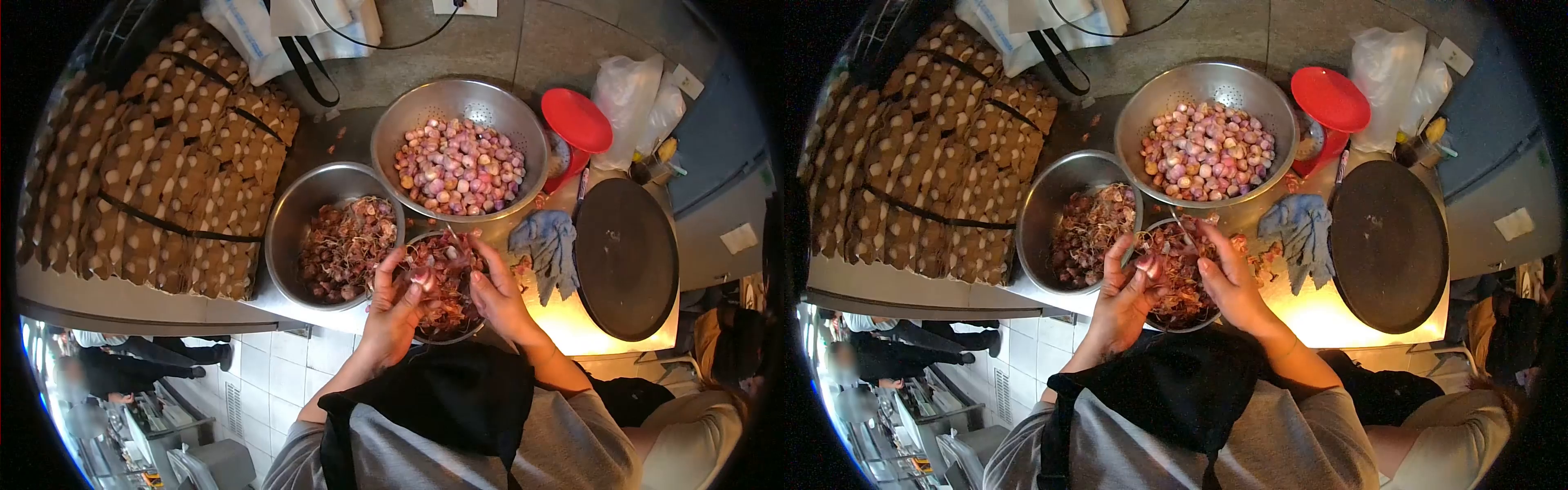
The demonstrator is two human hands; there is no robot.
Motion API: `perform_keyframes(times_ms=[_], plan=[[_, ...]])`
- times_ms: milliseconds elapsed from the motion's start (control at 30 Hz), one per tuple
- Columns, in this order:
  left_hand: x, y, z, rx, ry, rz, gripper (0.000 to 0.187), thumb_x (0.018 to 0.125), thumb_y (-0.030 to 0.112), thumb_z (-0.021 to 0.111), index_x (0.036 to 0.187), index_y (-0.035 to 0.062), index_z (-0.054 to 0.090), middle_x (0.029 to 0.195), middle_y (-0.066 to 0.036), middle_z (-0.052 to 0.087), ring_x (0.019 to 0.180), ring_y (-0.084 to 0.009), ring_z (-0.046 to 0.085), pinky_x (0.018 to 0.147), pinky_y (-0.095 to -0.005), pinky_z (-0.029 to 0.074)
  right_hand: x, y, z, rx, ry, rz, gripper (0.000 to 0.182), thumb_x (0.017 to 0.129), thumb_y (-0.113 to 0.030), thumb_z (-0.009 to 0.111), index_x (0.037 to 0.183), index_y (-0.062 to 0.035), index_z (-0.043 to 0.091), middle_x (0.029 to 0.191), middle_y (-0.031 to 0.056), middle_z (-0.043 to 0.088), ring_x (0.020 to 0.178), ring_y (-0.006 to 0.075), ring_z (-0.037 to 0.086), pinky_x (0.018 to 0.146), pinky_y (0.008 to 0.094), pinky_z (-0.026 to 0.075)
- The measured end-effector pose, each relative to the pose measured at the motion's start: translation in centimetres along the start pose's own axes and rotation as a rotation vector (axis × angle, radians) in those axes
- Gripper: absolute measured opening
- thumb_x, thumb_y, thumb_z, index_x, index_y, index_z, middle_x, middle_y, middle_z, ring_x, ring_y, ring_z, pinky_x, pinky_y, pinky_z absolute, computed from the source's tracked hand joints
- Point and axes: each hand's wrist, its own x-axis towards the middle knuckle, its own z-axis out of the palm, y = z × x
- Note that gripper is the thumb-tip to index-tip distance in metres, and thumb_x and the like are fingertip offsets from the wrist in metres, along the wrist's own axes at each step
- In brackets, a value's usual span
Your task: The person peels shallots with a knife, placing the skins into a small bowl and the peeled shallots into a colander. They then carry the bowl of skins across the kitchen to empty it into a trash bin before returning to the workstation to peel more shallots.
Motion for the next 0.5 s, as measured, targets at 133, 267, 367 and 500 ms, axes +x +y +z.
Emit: perform_keyframes(times_ms=[133, 267, 367, 500], plan=[[0.6, 0.0, -0.7, 0.038, 0.007, -0.023, 0.024, 0.087, 0.007, 0.047, 0.111, 0.0101, 0.046, 0.103, -0.003, 0.053, 0.095, -0.0153, 0.053, 0.083, -0.0310, 0.044, -1.5, 0.1, 0.4, -0.081, -0.160, 0.057, 0.045, 0.091, -0.016, 0.039, 0.134, -0.0086, 0.027, 0.092, -0.0002, 0.052, 0.057, 0.0043, 0.034, 0.051, 0.0168, 0.031], [0.6, -0.7, -0.9, 0.012, 0.012, 0.042, 0.019, 0.085, 0.004, 0.049, 0.103, 0.0100, 0.047, 0.104, -0.004, 0.053, 0.097, -0.0150, 0.052, 0.083, -0.0318, 0.044, -1.9, 0.1, 1.7, -0.307, -0.163, -0.139, 0.043, 0.090, -0.011, 0.041, 0.130, -0.0029, 0.031, 0.126, 0.0121, 0.044, 0.105, 0.0169, 0.048, 0.087, 0.0254, 0.036], [0.6, -1.0, -0.9, 0.042, 0.008, 0.075, 0.016, 0.083, 0.003, 0.053, 0.096, 0.0100, 0.048, 0.104, -0.002, 0.052, 0.096, -0.0133, 0.051, 0.083, -0.0322, 0.043, -1.1, 0.6, 1.8, -0.508, -0.140, -0.399, 0.042, 0.088, -0.010, 0.043, 0.129, -0.0020, 0.033, 0.123, 0.0150, 0.046, 0.114, 0.0241, 0.045, 0.094, 0.0282, 0.033], [0.5, -1.0, -0.6, 0.027, 0.013, 0.079, 0.016, 0.082, 0.001, 0.054, 0.095, 0.0099, 0.048, 0.104, -0.002, 0.052, 0.096, -0.0125, 0.050, 0.084, -0.0318, 0.043, -1.6, 0.5, 1.8, -0.526, -0.107, -0.296, 0.042, 0.088, -0.011, 0.044, 0.128, -0.0047, 0.036, 0.123, 0.0154, 0.046, 0.113, 0.0263, 0.046, 0.092, 0.0292, 0.035]])
